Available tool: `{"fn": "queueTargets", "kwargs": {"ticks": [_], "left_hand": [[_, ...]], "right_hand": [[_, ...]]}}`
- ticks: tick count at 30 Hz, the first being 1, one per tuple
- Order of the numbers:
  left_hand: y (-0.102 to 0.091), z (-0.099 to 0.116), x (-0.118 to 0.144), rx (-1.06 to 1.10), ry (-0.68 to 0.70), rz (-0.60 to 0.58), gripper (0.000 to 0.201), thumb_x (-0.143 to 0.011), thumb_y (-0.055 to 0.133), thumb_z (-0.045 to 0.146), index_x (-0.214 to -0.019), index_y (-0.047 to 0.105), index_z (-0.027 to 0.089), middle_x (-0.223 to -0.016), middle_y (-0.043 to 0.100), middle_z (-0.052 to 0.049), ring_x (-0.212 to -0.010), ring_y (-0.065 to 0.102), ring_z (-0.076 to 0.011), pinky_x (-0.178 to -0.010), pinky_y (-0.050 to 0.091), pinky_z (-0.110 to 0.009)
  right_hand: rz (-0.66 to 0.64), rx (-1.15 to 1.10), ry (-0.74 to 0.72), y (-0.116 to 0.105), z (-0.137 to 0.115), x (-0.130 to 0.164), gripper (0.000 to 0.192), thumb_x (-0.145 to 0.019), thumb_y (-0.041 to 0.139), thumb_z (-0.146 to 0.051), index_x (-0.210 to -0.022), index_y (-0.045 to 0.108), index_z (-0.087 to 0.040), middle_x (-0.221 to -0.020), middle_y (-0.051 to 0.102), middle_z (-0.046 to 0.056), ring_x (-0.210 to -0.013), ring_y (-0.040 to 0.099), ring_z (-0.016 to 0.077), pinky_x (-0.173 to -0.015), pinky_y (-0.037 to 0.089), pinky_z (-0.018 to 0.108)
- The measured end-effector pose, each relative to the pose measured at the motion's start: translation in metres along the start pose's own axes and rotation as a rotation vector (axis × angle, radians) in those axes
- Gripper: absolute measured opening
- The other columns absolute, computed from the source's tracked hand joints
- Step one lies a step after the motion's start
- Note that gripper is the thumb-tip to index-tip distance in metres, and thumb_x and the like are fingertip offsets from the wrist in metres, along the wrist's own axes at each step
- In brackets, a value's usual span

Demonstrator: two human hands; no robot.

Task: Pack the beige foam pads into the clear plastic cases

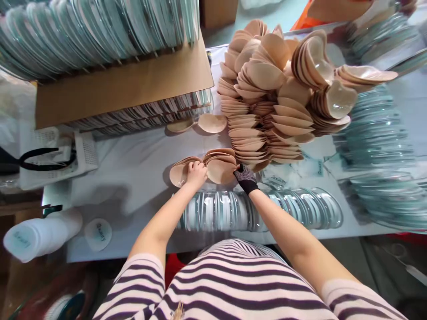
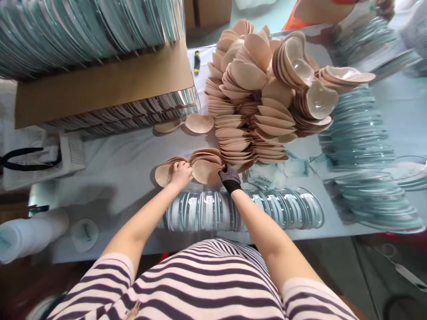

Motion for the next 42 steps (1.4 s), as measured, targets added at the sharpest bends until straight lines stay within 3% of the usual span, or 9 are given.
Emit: {"fn": "queueTargets", "kwargs": {"ticks": [4, 9, 14, 16, 20, 23, 29, 36, 42], "left_hand": [[-0.037, 0.005, 0.009, 0.026, 0.106, -0.034, 0.015, -0.083, 0.058, 0.019, -0.082, 0.073, 0.019, -0.090, 0.072, -0.011, -0.110, 0.056, -0.0292, -0.108, 0.026, -0.052], [-0.099, 0.030, 0.030, 0.366, 0.331, -0.405, 0.024, -0.087, 0.056, 0.035, -0.081, 0.072, 0.018, -0.081, 0.071, -0.003, -0.082, 0.063, -0.0191, -0.083, 0.044, -0.031], [-0.131, 0.105, 0.066, 0.361, 0.464, -0.402, 0.026, -0.090, 0.053, 0.031, -0.084, 0.076, 0.021, -0.085, 0.073, -0.004, -0.084, 0.065, -0.0188, -0.076, 0.043, -0.027], [-0.128, 0.141, 0.083, 0.283, 0.503, -0.438, 0.025, -0.090, 0.053, 0.026, -0.080, 0.076, 0.024, -0.083, 0.073, -0.003, -0.083, 0.066, -0.0192, -0.075, 0.043, -0.027], [-0.111, 0.195, 0.105, 0.228, 0.414, -0.525, 0.026, -0.089, 0.051, 0.023, -0.083, 0.076, 0.026, -0.087, 0.074, -0.003, -0.081, 0.067, -0.0198, -0.070, 0.044, -0.027], [-0.100, 0.226, 0.106, 0.285, 0.307, -0.507, 0.027, -0.089, 0.050, 0.023, -0.085, 0.076, 0.025, -0.089, 0.075, -0.004, -0.084, 0.068, -0.0205, -0.073, 0.046, -0.028], [-0.107, 0.280, 0.097, 0.457, 0.159, -0.504, 0.027, -0.083, 0.052, 0.018, -0.077, 0.077, 0.026, -0.085, 0.076, 0.000, -0.081, 0.067, -0.0170, -0.072, 0.044, -0.025], [-0.134, 0.298, 0.094, 0.591, 0.031, -0.401, 0.022, -0.083, 0.056, 0.028, -0.078, 0.076, 0.022, -0.078, 0.074, 0.000, -0.072, 0.063, -0.0145, -0.064, 0.040, -0.023], [-0.071, 0.308, 0.071, 0.802, 0.071, -0.584, 0.021, -0.078, 0.060, 0.034, -0.076, 0.072, 0.017, -0.076, 0.069, 0.000, -0.075, 0.062, -0.0164, -0.066, 0.042, -0.024]], "right_hand": [[0.008, -0.017, -0.062, -0.026, -0.010, 0.002, 0.009, -0.076, 0.052, -0.030, -0.077, 0.055, -0.022, -0.082, 0.068, 0.005, -0.079, 0.061, 0.0210, -0.079, 0.048, 0.034], [0.007, 0.036, -0.209, -0.095, -0.025, 0.015, 0.015, -0.081, 0.051, -0.030, -0.086, 0.061, -0.019, -0.085, 0.069, 0.007, -0.080, 0.062, 0.0215, -0.079, 0.050, 0.034], [-0.225, 0.233, -0.770, -0.153, -0.068, 0.097, 0.069, -0.071, 0.074, -0.043, -0.132, 0.056, -0.017, -0.133, 0.059, 0.017, -0.122, 0.053, 0.0326, -0.103, 0.043, 0.046], [-0.455, 0.232, -0.928, -0.156, -0.077, 0.130, 0.077, -0.074, 0.074, -0.051, -0.139, 0.051, -0.017, -0.133, 0.059, 0.017, -0.123, 0.054, 0.0309, -0.106, 0.040, 0.045], [-0.773, 0.361, -0.918, -0.155, -0.051, 0.141, 0.044, -0.083, 0.068, -0.049, -0.112, 0.068, -0.016, -0.098, 0.071, 0.011, -0.092, 0.066, 0.0250, -0.094, 0.046, 0.041], [-0.838, 0.329, -1.001, -0.164, -0.022, 0.129, 0.033, -0.080, 0.072, -0.046, -0.097, 0.073, -0.018, -0.101, 0.071, 0.010, -0.093, 0.064, 0.0242, -0.088, 0.047, 0.037], [-0.986, 0.277, -1.033, -0.207, -0.004, 0.119, 0.039, -0.077, 0.076, -0.033, -0.115, 0.071, -0.026, -0.124, 0.068, 0.005, -0.128, 0.051, 0.0296, -0.099, 0.041, 0.040], [-1.093, 0.266, -0.943, -0.263, -0.019, 0.118, 0.022, -0.085, 0.067, -0.032, -0.101, 0.071, -0.019, -0.090, 0.074, 0.001, -0.074, 0.062, 0.0126, -0.065, 0.041, 0.022], [-1.055, 0.634, -0.853, -0.255, 0.008, 0.103, 0.018, -0.079, 0.063, -0.027, -0.090, 0.077, -0.023, -0.079, 0.074, 0.001, -0.059, 0.057, 0.0126, -0.055, 0.034, 0.024]]}}
Point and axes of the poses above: each hand's wrist, its own x-axis away from the middle knuckle, its own y-axis out of the palm, z = x × y, the point moved 3 cm from there along -x, towards the middle knuckle
